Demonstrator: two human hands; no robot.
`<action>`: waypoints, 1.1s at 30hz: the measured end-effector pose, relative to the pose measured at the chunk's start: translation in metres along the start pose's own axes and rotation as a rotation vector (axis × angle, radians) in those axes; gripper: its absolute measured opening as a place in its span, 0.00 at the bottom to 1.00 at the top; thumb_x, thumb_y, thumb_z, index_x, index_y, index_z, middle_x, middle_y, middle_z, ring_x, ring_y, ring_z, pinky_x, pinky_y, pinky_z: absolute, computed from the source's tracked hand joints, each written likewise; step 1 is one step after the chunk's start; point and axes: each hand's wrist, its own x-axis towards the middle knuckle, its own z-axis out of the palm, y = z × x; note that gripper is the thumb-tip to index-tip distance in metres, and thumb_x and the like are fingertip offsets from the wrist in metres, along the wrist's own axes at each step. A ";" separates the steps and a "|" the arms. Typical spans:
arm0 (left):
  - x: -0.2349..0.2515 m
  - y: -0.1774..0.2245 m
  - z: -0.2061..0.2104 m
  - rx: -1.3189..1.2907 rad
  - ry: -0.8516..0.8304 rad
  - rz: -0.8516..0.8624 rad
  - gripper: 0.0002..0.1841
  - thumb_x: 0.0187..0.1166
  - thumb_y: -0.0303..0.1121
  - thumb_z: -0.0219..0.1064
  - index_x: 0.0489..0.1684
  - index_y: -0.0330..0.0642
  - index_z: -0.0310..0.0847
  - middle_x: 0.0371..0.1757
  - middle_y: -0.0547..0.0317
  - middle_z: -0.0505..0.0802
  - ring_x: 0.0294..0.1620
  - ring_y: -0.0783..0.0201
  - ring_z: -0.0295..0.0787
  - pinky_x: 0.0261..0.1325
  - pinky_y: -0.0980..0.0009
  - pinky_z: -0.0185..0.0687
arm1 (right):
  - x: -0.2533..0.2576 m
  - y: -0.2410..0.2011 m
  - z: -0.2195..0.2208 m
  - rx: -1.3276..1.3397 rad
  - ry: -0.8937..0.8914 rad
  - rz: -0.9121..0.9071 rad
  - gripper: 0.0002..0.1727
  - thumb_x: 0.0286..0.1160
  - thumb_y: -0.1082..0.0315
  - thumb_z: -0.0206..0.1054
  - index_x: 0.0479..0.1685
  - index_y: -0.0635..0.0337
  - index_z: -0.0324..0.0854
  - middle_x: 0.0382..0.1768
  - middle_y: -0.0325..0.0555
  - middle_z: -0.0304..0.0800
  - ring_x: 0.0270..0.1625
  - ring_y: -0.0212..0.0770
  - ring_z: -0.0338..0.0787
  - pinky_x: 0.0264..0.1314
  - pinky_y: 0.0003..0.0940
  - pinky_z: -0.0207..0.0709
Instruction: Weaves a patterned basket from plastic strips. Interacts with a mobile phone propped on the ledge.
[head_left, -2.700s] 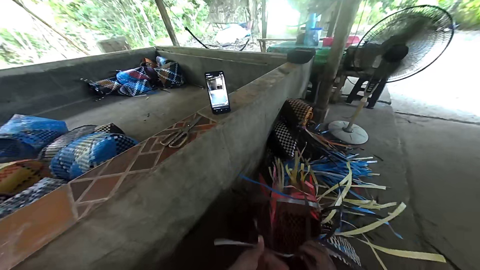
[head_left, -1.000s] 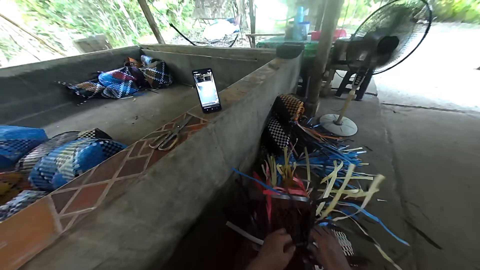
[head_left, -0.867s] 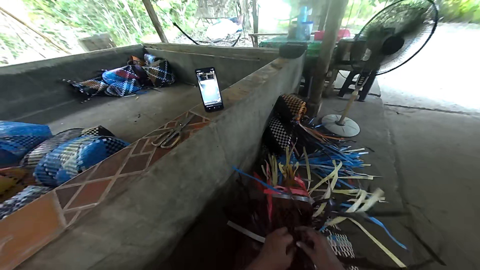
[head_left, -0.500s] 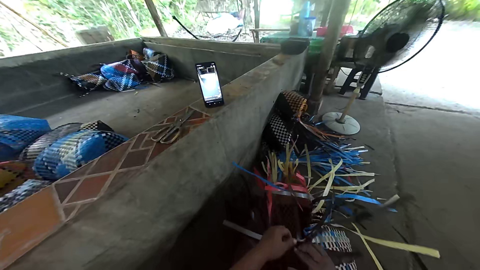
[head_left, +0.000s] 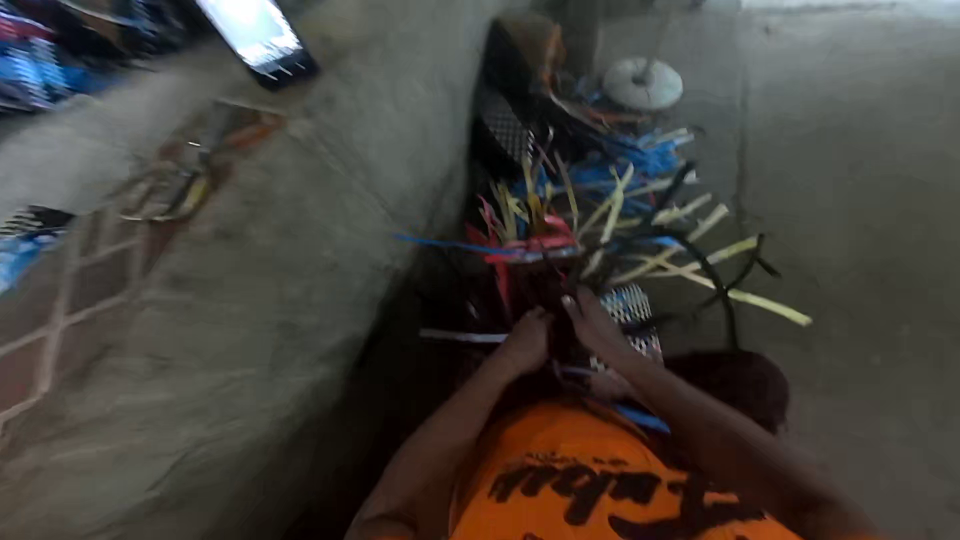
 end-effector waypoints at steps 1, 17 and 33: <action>0.001 -0.003 0.000 -0.065 0.023 0.000 0.22 0.89 0.30 0.56 0.77 0.25 0.73 0.79 0.30 0.77 0.83 0.40 0.71 0.88 0.51 0.62 | 0.003 0.005 -0.001 0.114 0.001 0.022 0.31 0.96 0.58 0.46 0.91 0.65 0.53 0.81 0.64 0.72 0.78 0.54 0.79 0.81 0.48 0.71; 0.040 -0.013 0.011 -0.268 -0.038 -0.275 0.22 0.91 0.44 0.59 0.65 0.33 0.83 0.60 0.34 0.90 0.66 0.42 0.86 0.74 0.42 0.74 | -0.044 0.072 0.011 0.740 -0.002 0.306 0.20 0.93 0.63 0.54 0.71 0.66 0.78 0.57 0.49 0.89 0.54 0.35 0.90 0.60 0.35 0.84; 0.018 -0.016 0.026 -0.409 -0.033 0.168 0.17 0.83 0.37 0.68 0.46 0.26 0.89 0.38 0.40 0.93 0.43 0.52 0.91 0.57 0.50 0.84 | -0.017 0.018 -0.034 0.670 0.118 -0.152 0.34 0.94 0.58 0.29 0.43 0.64 0.84 0.33 0.41 0.92 0.37 0.34 0.89 0.49 0.33 0.84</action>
